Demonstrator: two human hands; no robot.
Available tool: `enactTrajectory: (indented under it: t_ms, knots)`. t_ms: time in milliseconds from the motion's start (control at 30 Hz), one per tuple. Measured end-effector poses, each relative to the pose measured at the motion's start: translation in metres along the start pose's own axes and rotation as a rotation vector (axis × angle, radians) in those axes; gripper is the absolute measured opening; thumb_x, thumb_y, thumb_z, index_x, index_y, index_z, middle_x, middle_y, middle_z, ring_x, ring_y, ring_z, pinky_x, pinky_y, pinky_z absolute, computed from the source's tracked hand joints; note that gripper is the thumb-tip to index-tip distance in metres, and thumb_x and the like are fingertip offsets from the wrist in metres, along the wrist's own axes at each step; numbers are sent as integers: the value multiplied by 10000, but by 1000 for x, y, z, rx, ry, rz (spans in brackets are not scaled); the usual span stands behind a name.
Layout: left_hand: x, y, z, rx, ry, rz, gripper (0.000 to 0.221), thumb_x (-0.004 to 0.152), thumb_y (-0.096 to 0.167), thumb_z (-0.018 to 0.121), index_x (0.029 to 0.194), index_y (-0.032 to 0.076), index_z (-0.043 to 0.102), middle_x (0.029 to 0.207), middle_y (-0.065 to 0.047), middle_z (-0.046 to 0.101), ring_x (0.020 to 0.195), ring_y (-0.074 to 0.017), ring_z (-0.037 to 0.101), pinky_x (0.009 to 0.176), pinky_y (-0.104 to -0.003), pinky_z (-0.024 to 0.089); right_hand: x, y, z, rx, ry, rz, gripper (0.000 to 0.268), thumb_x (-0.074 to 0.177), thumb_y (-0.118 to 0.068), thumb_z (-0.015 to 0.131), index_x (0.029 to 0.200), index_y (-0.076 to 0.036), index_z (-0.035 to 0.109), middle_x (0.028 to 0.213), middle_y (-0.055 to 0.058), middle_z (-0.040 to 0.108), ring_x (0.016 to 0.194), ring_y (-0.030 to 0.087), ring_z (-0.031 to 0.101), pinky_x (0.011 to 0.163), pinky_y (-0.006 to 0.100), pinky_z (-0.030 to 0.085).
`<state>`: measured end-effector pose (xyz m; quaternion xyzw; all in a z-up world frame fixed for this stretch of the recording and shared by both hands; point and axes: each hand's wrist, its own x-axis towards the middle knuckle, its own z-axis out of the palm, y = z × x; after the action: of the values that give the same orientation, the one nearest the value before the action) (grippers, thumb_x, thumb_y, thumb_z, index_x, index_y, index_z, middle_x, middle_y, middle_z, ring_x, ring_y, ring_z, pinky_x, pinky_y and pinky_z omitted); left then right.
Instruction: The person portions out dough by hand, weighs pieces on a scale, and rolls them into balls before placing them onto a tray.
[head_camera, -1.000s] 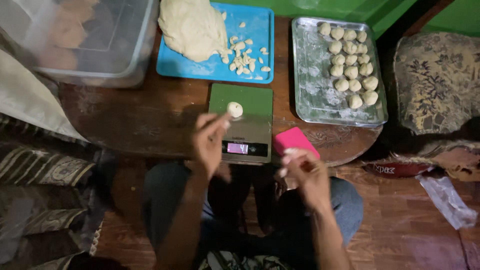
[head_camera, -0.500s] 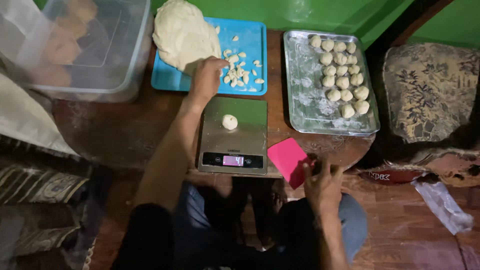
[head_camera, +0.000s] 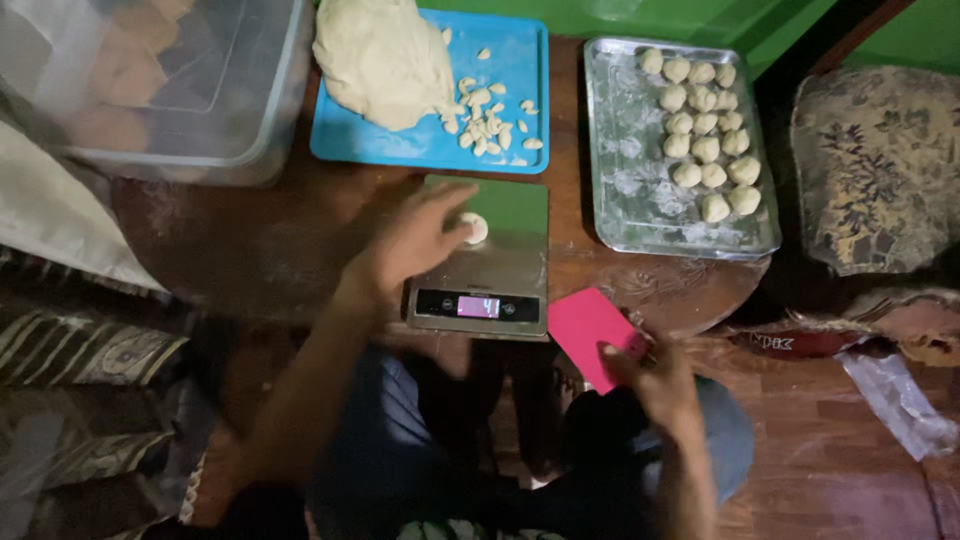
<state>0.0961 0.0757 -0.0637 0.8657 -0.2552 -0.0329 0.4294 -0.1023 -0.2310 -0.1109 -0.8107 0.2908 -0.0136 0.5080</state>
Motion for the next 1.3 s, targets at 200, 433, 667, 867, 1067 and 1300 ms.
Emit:
enactTrajectory:
  t_ms: [200,433,667,867,1067,1300]
  knots:
    - [-12,-35,41,294,-83,114,514,894,53,699,1392,116,584,1237,-131,593,1078,-380,624,760,-496,535,-25,-48,-34,336,-189,144,342,873,-81,679,1179,71,676,1094,199,743,974,294,683,819,418,570]
    - [-28,-12,49,234,15,3,500,891,184,766,1352,41,634,1293,-204,540,1175,-437,605,947,-523,530,-27,-125,48,-347,-91,-506,322,1007,-177,576,1235,46,533,884,382,673,887,602,673,720,656,531]
    - [-23,-46,65,204,65,80,424,882,75,726,1287,158,635,1101,-118,698,1074,-335,672,885,-426,542,4,-132,101,-796,-268,-340,734,855,-75,787,1439,-112,344,972,376,711,918,517,733,766,555,624]
    - [-19,-47,67,268,65,80,374,768,-7,720,1125,85,659,1061,-126,681,1078,-325,617,901,-409,530,0,-148,125,-753,-324,-308,497,974,-151,540,1426,-247,354,1193,345,657,1059,547,679,877,645,559]
    - [-15,-61,77,236,85,59,334,734,-9,740,1055,32,661,1005,-172,678,1063,-368,616,917,-445,521,44,-146,146,-706,-238,-471,484,909,-69,558,1372,-82,419,924,392,701,902,541,723,744,628,582]
    - [-36,-18,57,60,196,52,503,810,197,835,1245,40,636,1075,-202,669,1063,-410,659,925,-494,520,88,-114,157,-272,-106,-628,783,835,51,677,1510,-64,296,1263,353,642,1148,542,632,920,634,523]
